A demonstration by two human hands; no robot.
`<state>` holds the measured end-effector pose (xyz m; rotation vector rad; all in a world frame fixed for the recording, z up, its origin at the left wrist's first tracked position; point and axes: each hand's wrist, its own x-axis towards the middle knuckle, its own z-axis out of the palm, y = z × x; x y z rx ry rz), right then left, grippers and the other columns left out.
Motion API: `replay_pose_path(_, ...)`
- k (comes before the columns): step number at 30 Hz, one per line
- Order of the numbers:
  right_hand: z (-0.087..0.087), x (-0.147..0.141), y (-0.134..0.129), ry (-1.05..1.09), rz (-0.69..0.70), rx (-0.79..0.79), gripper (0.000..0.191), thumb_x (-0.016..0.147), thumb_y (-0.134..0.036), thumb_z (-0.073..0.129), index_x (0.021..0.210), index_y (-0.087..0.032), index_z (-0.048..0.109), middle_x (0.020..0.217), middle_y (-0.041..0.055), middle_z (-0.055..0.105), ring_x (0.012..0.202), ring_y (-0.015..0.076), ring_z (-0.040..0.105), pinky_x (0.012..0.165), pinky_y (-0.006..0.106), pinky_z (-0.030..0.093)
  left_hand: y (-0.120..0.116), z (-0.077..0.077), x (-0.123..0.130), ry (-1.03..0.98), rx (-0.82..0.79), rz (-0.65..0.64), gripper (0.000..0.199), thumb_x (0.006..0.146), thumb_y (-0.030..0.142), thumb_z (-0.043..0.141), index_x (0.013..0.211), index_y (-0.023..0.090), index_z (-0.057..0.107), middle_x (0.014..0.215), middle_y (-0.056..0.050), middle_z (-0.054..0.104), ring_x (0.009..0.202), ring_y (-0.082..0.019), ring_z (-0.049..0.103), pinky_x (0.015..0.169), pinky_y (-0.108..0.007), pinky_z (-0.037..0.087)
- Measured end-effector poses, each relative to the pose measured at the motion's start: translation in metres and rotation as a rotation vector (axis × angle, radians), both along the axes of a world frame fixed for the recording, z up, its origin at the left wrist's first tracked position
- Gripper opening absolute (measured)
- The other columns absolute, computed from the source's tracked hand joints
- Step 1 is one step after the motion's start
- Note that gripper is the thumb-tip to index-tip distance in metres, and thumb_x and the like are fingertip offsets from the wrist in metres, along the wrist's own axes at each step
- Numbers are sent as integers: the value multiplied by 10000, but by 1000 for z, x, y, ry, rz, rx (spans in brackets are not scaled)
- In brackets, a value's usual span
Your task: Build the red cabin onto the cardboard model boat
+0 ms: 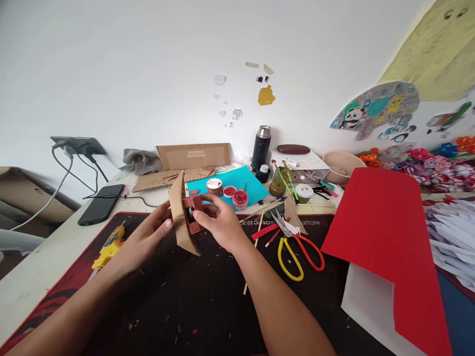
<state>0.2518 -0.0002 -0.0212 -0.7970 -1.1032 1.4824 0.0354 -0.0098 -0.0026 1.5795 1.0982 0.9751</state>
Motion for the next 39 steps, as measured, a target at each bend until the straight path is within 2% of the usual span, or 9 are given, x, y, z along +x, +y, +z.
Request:
replay_pose_path(3, -1, -1, -2, -40, 25, 11, 505, 853, -421, 883, 1302, -274, 705, 1203, 75, 843, 1177, 314, 793, 1027, 494, 643, -3, 11, 8, -57, -68, -47, 775, 909, 744, 723, 1487, 230, 665, 1502, -154, 731, 1438, -469, 628, 1157, -569, 561)
replay_pose_path(7, 0, -3, -3, -67, 46, 1, 517, 870, -415, 872, 1325, -273, 675, 1254, 83, 834, 1233, 333, 775, 1052, 523, 639, -5, 13, 16, -108, -119, -12, 736, 850, 736, 791, 1372, 221, 728, 1385, -146, 795, 1349, -466, 692, 1109, -573, 590)
replay_pose_path(12, 6, -1, -5, -69, 89, 0, 507, 885, -419, 873, 1334, -280, 682, 1308, 78, 815, 1303, 337, 738, 1130, 552, 592, -4, 8, 15, -128, -128, 42, 729, 816, 710, 840, 1329, 203, 735, 1341, -146, 811, 1296, -449, 723, 1069, -544, 614)
replay_pose_path(18, 9, 1, -6, -35, 114, -1, 509, 883, -447, 893, 1334, -307, 703, 1350, 54, 795, 1354, 303, 700, 1181, 519, 557, -2, 5, 12, -137, -125, 51, 749, 843, 683, 834, 1376, 178, 689, 1384, -165, 788, 1305, -424, 721, 1059, -510, 617)
replay_pose_path(24, 5, 1, -4, -50, 69, -9, 450, 894, -448, 873, 1277, -287, 699, 1223, 57, 827, 1302, 300, 727, 1154, 507, 574, -6, 5, 14, -53, -94, 82, 750, 835, 684, 839, 1365, 182, 668, 1388, -166, 778, 1292, -421, 725, 1044, -514, 614)
replay_pose_path(30, 1, -4, -4, -167, 25, 60, 419, 942, -443, 810, 1286, -261, 656, 1232, 93, 825, 1200, 308, 780, 1092, 504, 610, -6, 3, 16, -39, -122, 85, 739, 832, 710, 820, 1329, 181, 682, 1356, -168, 793, 1280, -438, 729, 1016, -525, 627)
replay_pose_path(33, -1, -6, -4, -200, 15, 78, 400, 958, -443, 786, 1288, -259, 653, 1266, 107, 816, 1206, 313, 781, 1079, 499, 618, -6, 3, 17, -43, -121, 91, 732, 822, 721, 820, 1300, 183, 690, 1339, -166, 802, 1292, -450, 721, 1039, -542, 617)
replay_pose_path(39, -1, -5, -4, -194, 19, 59, 397, 946, -462, 798, 1270, -265, 680, 1211, 97, 831, 1239, 334, 771, 1057, 497, 632, -7, 5, 18, -44, -121, 81, 721, 824, 731, 814, 1292, 196, 691, 1310, -151, 814, 1271, -444, 734, 1022, -538, 630)
